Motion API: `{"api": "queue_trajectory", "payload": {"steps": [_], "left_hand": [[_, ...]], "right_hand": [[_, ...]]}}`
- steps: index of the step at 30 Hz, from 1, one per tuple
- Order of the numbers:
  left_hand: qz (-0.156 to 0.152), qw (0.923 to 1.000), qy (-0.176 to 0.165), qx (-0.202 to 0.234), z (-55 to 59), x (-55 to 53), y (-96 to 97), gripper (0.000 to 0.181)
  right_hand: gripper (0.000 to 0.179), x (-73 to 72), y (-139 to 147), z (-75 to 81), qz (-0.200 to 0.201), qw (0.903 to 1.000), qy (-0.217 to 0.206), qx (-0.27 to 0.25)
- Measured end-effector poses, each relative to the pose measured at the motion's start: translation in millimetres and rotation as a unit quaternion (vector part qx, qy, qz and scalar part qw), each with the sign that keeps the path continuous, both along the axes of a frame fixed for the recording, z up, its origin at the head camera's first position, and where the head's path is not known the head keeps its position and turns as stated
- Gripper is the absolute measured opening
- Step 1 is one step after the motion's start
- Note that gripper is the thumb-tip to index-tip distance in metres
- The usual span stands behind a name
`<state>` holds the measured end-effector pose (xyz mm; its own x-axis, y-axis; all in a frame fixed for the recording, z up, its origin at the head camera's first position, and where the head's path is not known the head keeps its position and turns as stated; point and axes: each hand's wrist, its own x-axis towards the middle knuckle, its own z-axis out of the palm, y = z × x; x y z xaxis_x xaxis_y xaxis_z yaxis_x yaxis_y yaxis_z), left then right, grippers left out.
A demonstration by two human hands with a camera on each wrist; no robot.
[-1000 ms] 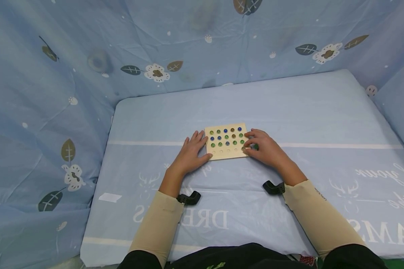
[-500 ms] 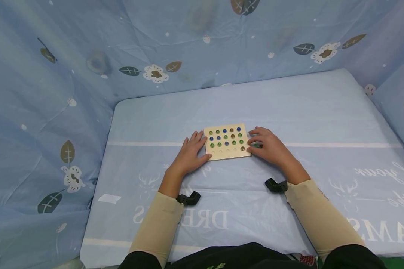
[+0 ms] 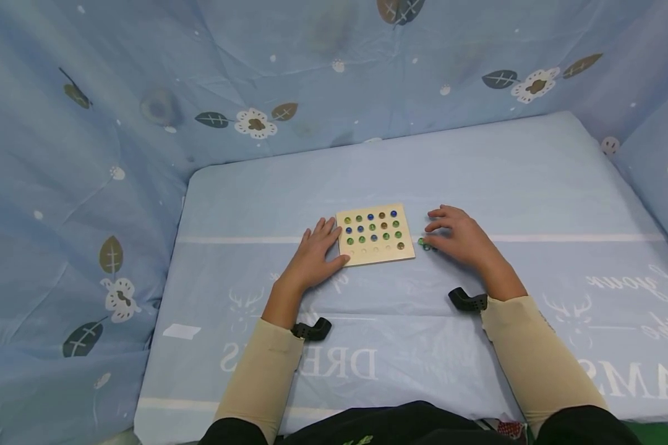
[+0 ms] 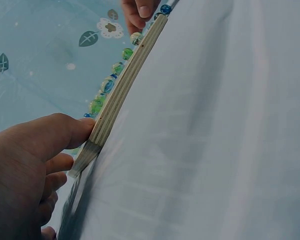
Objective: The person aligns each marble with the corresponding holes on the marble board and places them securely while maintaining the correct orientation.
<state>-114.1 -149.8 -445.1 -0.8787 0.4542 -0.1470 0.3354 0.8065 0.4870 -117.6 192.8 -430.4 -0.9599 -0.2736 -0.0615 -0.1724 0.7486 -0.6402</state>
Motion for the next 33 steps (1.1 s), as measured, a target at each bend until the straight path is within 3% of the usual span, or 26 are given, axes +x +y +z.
{"api": "queue_trajectory", "payload": {"steps": [13, 33], "left_hand": [[0.006, 1.0, 0.002, 0.004, -0.5, 0.7, -0.3, 0.074], [0.001, 1.0, 0.006, 0.003, -1.5, 0.6, -0.4, 0.074]], "right_hand": [[0.024, -0.5, -6.4, -5.6, 0.04, 0.9992, 0.007, 0.007], [0.024, -0.3, -7.5, -10.0, 0.031, 0.9994, 0.009, 0.01]]}}
